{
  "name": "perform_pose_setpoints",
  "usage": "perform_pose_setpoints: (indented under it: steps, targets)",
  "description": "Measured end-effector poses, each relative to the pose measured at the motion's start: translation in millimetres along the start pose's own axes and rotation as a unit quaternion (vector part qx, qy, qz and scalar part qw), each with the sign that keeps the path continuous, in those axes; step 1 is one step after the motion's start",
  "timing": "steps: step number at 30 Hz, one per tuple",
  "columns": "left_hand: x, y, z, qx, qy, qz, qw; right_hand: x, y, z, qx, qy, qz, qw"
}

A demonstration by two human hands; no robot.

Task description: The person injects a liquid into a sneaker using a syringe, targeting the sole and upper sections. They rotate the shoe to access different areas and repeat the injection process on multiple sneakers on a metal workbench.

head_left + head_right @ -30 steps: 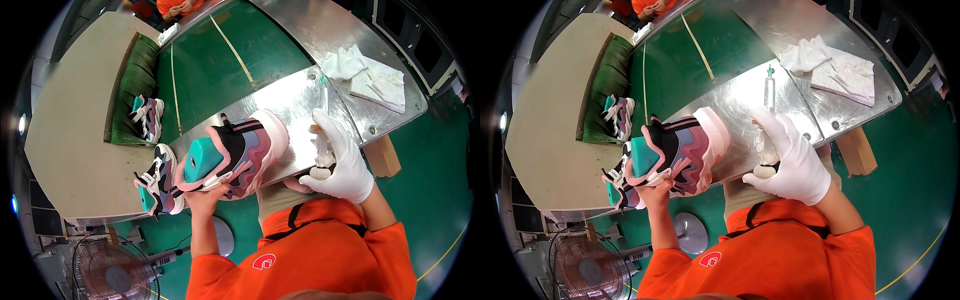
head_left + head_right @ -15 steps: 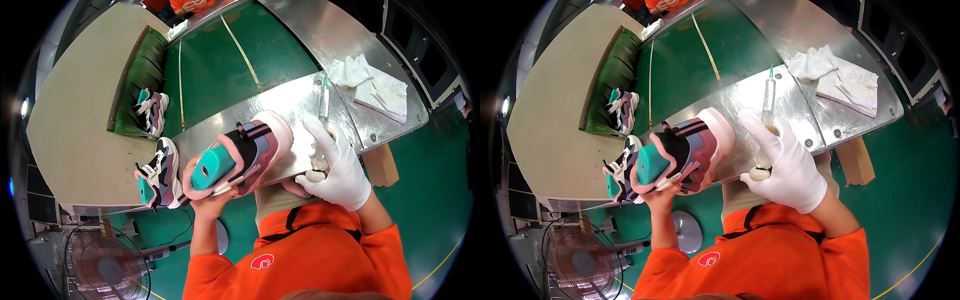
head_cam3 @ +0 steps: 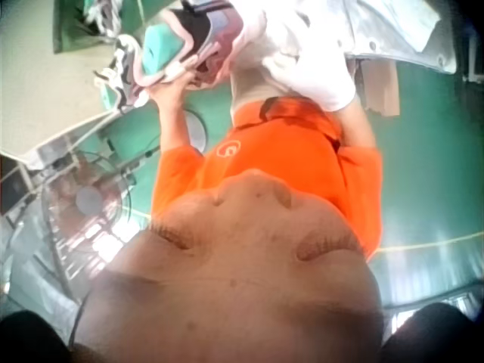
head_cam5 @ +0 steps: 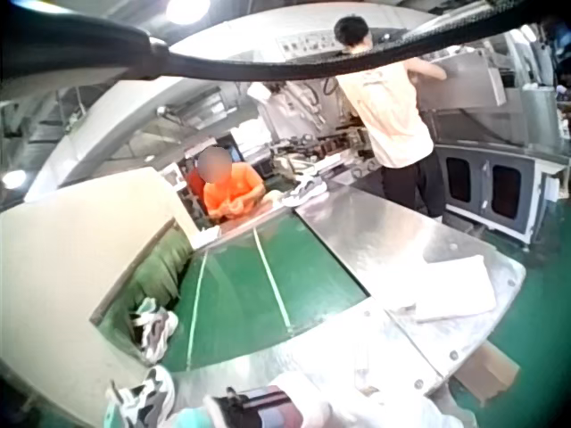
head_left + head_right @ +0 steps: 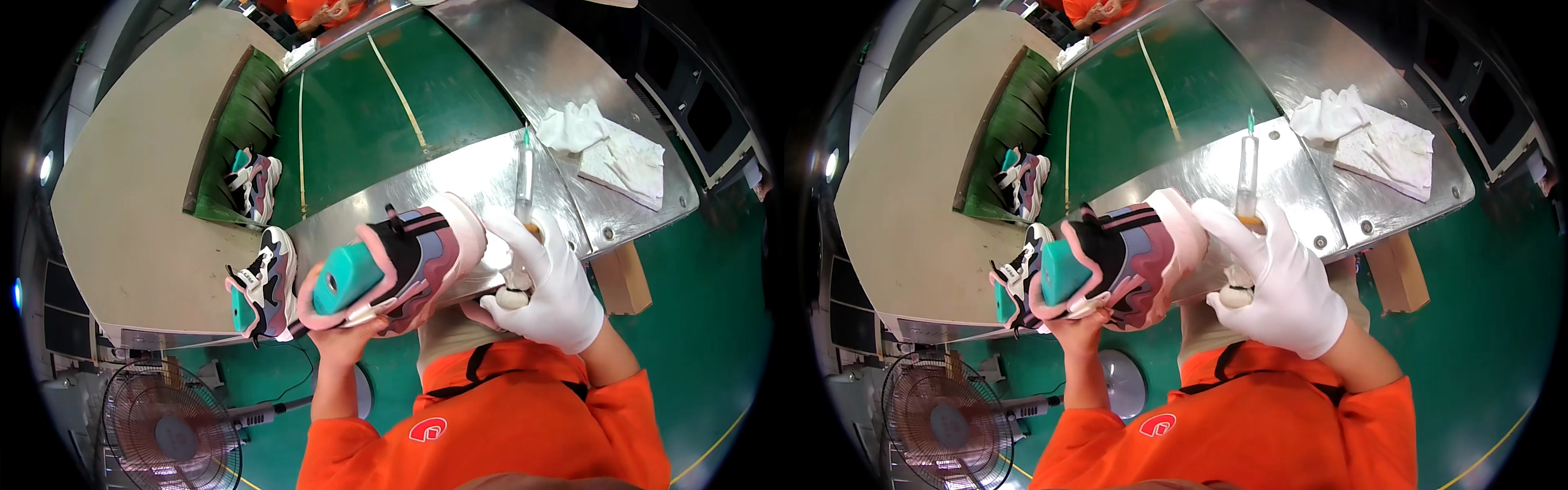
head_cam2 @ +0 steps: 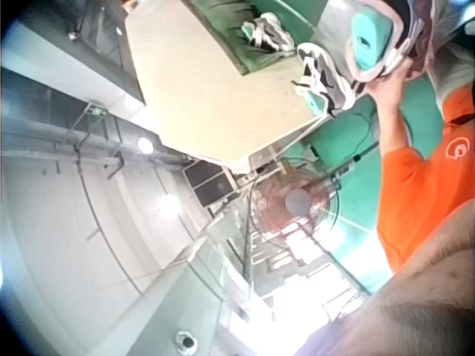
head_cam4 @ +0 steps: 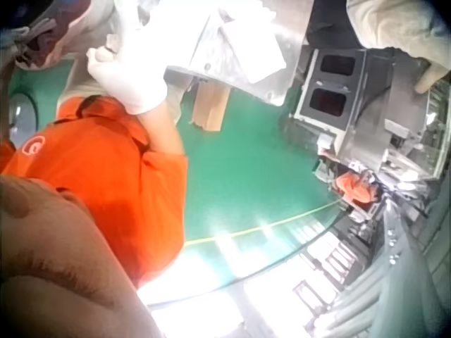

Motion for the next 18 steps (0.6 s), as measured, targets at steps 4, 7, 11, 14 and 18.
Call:
perform_pose_setpoints:
  steps: [4,7,11,14,18]
  targets:
    - [0,-1,-2,0.061,0.075,-0.022,0.995,-13,11,10,0.093,0.050,0.010,0.994]
    - [0,2,-3,0.055,0.063,-0.031,0.996,-15,11,15,0.141,0.050,0.020,0.989]
    - [-4,-1,-10,0.044,0.074,-0.019,0.996,-15,13,22,0.164,0.088,-0.008,0.983]
    - [-5,-5,-10,0.068,0.127,-0.010,0.990,-16,14,22,0.171,0.100,-0.002,0.980]
    - [-7,-12,-13,0.102,0.135,-0.008,0.986,-19,15,27,0.172,0.116,0.006,0.978]
Point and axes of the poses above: each hand's wrist, its own x-axis away from the middle knuckle, its own y-axis out of the back of the hand, z = x × y, the point moved 5 cm from there along -x, towards the middle knuckle, and after that the axes turned 5 degrees about z, right-handed, at the moved point
